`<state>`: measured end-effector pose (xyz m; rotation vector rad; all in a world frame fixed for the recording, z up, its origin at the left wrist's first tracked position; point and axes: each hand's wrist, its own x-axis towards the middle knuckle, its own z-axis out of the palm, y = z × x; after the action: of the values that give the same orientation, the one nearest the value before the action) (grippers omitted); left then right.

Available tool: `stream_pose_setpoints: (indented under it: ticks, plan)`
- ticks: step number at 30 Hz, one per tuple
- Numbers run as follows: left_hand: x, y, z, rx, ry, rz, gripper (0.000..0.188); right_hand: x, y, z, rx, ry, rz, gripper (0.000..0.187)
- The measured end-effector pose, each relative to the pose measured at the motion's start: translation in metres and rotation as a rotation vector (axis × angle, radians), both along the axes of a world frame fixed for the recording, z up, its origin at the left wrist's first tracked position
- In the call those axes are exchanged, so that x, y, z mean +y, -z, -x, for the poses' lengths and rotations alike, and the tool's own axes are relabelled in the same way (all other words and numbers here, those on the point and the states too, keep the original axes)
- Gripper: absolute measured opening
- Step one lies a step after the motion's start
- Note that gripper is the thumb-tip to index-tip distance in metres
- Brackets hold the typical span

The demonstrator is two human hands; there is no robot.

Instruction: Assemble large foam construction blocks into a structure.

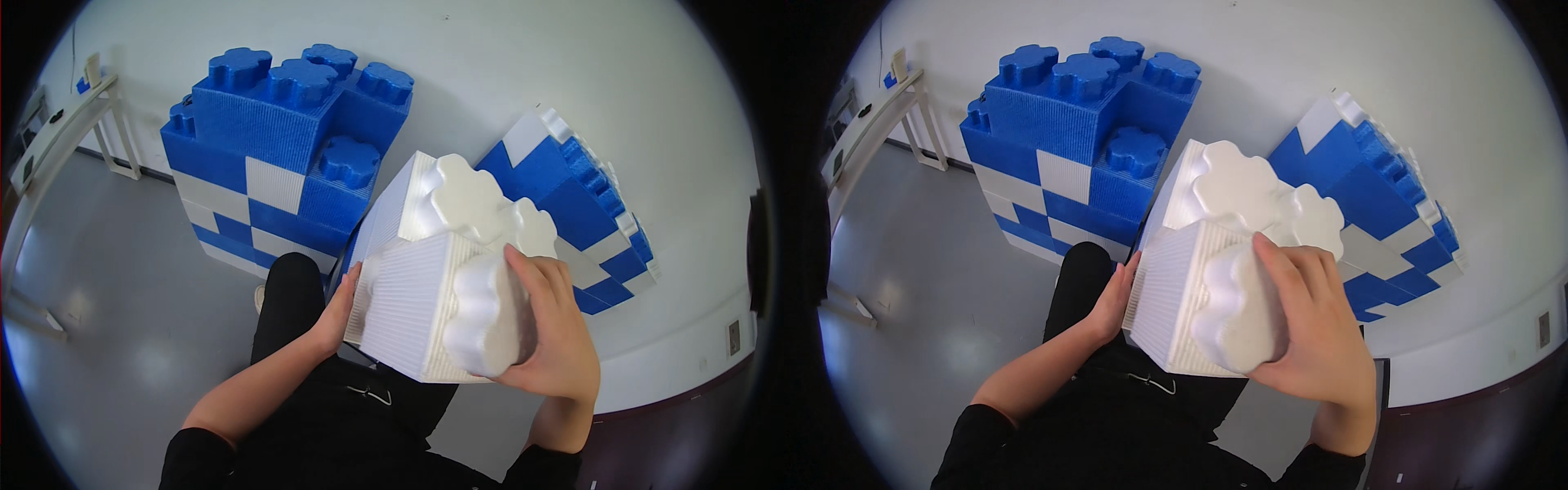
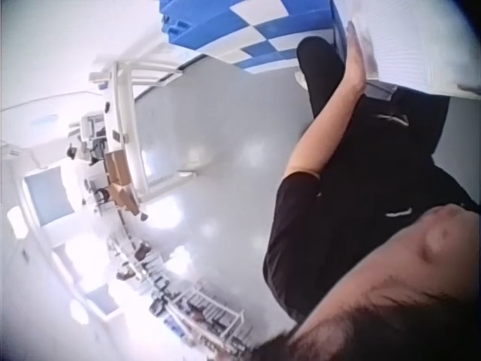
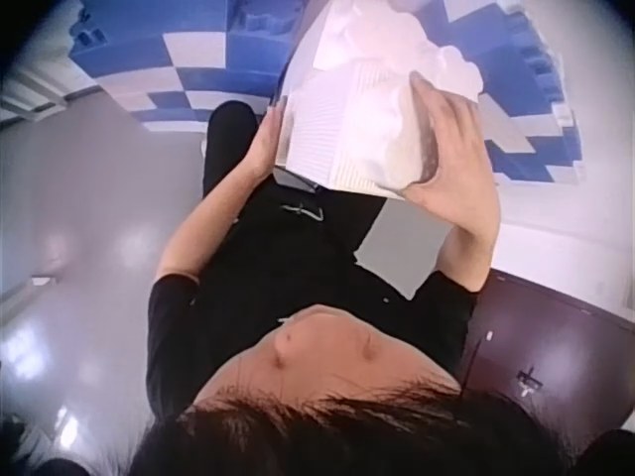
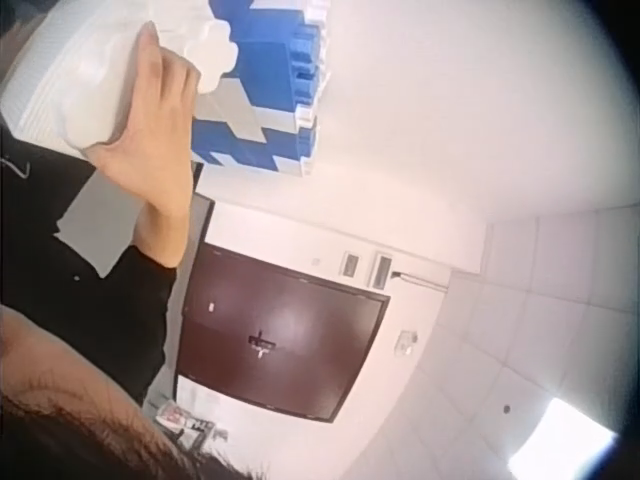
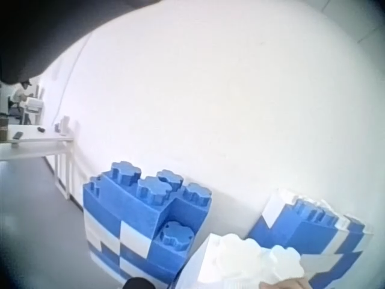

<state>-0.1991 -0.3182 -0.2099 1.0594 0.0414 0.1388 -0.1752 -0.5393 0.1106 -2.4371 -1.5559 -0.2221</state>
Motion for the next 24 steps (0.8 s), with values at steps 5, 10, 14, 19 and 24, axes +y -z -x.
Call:
stream_pose_setpoints:
  ticks: [5, 10, 14, 19, 24]
  plan:
    - [0.005, -0.021, 0.008, 0.020, 0.116, 0.292, 0.086, 0.026, 0.010, 0.000, 0.020, 0.003, 0.065, 0.118]
    - [0.002, -0.022, 0.010, 0.015, 0.063, 0.245, 0.085, 0.035, 0.003, 0.006, -0.046, 0.031, 0.192, 0.119]
    - [0.002, -0.023, 0.011, 0.017, 0.074, 0.209, 0.086, 0.032, 0.009, 0.002, 0.014, 0.036, 0.118, 0.117]
    - [0.002, -0.027, 0.011, 0.048, 0.073, 0.183, 0.087, 0.034, 0.009, -0.001, -0.008, 0.026, 0.124, 0.118]
    - [0.002, -0.026, 0.012, 0.045, 0.065, 0.153, 0.087, 0.032, 0.009, -0.002, -0.049, 0.016, 0.168, 0.118]
